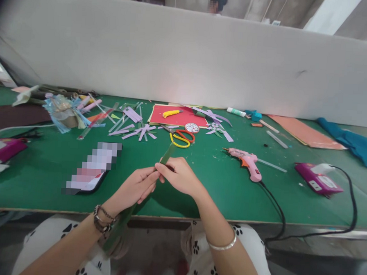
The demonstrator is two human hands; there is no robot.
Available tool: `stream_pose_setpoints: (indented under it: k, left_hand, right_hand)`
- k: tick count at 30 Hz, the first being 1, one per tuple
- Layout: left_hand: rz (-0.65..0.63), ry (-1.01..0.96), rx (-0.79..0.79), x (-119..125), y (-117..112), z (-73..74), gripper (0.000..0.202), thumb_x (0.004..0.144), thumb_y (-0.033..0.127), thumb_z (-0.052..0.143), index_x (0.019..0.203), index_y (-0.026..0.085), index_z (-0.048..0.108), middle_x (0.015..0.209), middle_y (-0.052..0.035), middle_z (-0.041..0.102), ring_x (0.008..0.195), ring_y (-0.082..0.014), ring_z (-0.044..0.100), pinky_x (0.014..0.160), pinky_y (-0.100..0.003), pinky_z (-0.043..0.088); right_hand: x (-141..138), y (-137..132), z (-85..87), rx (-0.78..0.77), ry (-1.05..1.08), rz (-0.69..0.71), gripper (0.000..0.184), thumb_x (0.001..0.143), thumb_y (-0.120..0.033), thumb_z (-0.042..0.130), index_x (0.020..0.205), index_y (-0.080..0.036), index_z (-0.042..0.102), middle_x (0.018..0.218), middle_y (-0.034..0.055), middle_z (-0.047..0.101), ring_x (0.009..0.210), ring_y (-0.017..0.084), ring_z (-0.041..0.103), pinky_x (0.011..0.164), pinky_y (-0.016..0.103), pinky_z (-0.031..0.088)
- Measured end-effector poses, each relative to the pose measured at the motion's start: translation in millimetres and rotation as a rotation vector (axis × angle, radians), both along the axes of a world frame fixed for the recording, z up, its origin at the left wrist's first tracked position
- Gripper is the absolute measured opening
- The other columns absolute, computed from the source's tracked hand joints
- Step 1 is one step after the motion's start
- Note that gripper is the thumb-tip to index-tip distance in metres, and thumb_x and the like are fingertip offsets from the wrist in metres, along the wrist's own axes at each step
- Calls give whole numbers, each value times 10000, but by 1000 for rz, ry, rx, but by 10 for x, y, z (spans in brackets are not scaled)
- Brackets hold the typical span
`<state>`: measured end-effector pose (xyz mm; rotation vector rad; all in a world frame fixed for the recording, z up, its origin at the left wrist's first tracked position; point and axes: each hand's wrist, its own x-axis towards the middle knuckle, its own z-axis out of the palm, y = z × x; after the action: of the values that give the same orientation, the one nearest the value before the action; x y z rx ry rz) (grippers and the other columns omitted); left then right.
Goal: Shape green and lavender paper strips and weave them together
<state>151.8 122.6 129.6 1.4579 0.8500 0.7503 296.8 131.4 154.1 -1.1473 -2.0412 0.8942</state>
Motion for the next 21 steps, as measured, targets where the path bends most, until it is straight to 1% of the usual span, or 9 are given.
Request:
stream_pose_setpoints:
  k: [3,6,9,12,14,17,19,21]
  left_hand:
    - [-4,37,24,-23,-3,17,319,826,408,338,723,155,503,296,120,307,255,-39,260,353,-171,244]
    - [-36,58,5,-38,-9,43,299,824,391,349,709,160,501,300,121,308,252,-37,252,342,-166,227]
    - [-71,88,-11,-48,-10,75,276,816,374,360,701,165,499,301,124,302,248,-35,245,320,-155,197]
    - [-75,112,-9,-58,-3,96,274,820,363,347,730,163,510,301,127,303,241,-36,242,310,-148,196]
    - [-64,122,3,-60,4,95,272,821,370,350,757,160,511,326,120,344,245,-36,275,312,-146,221]
    - [-4,110,68,-55,12,69,262,818,372,362,733,159,488,389,95,423,282,-40,369,343,-145,283]
    - [45,108,130,-52,14,49,256,819,357,364,694,162,473,375,95,409,295,-42,380,364,-146,303]
    - [64,120,173,-52,11,39,250,818,341,366,670,167,467,339,107,360,282,-40,340,361,-145,291]
  right_hand:
    - [14,13,-2,5,-5,10,412,845,-339,388,481,-157,452,475,-20,465,458,68,403,482,200,302]
    - [59,29,-6,-9,-13,20,449,850,-368,368,459,-157,428,465,-30,416,437,57,356,461,202,274]
    - [94,40,-6,1,-5,-24,454,832,-394,377,437,-173,349,440,-46,327,430,54,302,447,208,245]
    - [83,37,1,-46,-8,-68,463,824,-394,384,420,-182,308,409,-61,258,412,52,260,432,213,224]
    - [54,29,3,-83,-15,-44,455,832,-378,379,428,-171,353,409,-58,293,411,51,276,435,209,231]
    - [6,21,-14,-69,9,7,416,839,-357,393,479,-151,424,474,-40,399,457,55,345,467,197,268]
    - [-5,23,-28,-49,20,17,402,841,-358,405,500,-147,439,498,-39,413,479,57,366,484,191,280]
    - [11,30,-25,-41,2,32,411,849,-365,395,505,-145,446,498,-40,411,476,56,365,482,191,277]
